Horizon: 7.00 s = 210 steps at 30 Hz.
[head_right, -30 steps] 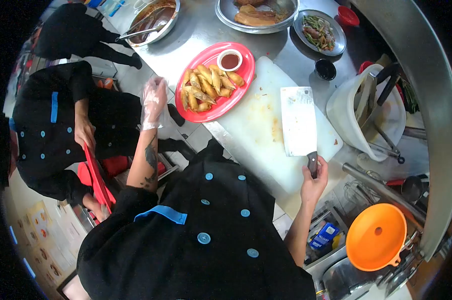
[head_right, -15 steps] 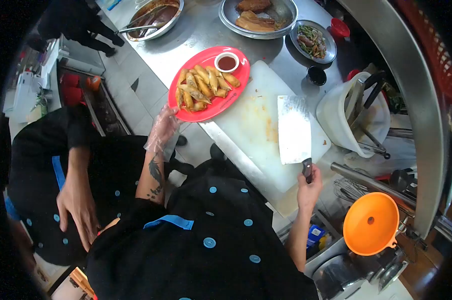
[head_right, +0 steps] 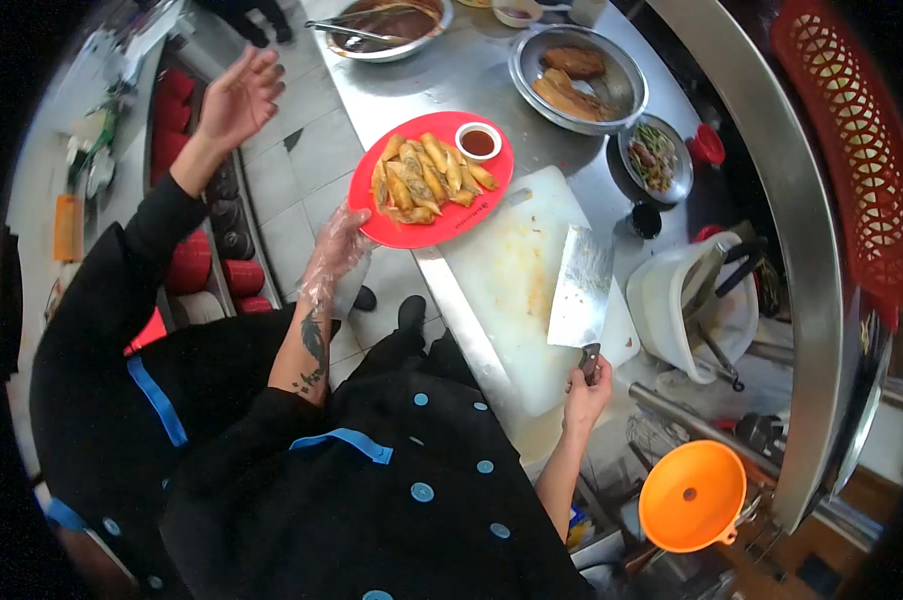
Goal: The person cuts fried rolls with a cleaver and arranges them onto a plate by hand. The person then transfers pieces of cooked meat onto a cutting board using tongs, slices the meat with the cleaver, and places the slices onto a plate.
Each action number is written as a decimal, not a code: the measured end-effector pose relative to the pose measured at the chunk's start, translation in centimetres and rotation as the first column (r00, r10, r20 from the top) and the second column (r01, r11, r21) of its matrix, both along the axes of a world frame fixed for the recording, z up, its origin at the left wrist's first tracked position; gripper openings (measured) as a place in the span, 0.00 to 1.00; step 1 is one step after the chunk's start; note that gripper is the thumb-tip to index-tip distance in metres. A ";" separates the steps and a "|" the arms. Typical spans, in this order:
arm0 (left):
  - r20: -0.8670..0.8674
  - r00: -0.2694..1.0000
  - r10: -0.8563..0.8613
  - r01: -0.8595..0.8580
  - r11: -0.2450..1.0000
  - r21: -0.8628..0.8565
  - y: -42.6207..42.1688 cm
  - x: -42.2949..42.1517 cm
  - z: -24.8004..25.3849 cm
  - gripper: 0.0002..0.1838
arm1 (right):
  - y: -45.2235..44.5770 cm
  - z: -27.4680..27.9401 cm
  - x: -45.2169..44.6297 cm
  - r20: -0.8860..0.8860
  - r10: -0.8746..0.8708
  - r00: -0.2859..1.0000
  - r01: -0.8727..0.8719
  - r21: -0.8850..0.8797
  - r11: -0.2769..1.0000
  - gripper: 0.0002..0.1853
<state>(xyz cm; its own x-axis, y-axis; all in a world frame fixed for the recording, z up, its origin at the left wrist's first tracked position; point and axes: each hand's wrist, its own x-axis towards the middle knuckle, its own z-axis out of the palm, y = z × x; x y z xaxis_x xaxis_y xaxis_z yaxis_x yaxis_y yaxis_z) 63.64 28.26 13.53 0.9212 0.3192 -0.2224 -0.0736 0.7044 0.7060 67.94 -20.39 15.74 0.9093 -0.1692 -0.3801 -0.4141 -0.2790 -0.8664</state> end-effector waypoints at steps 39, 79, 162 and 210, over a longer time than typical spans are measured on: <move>0.158 0.946 0.282 -0.277 0.959 -0.052 -1.3 -5.6 6.0 0.32 | 27.6 5.2 16.4 0.344 0.589 0.731 -0.592 0.748 0.298 0.15; -0.223 0.969 -0.107 0.218 -0.051 0.975 -9.2 2.2 4.0 0.26 | 3.5 1.0 1.7 0.098 0.355 0.930 -0.150 -0.780 0.608 0.33; -0.089 0.939 -0.333 -0.006 -0.274 0.962 -8.6 14.7 2.4 0.18 | 7.1 5.0 -23.2 0.195 -0.178 0.965 0.256 -0.525 0.812 0.18; -0.036 0.916 -0.400 0.125 0.197 0.972 -0.2 24.7 8.6 0.10 | 9.1 13.3 -9.8 -0.240 -0.630 0.739 0.508 0.812 0.287 0.10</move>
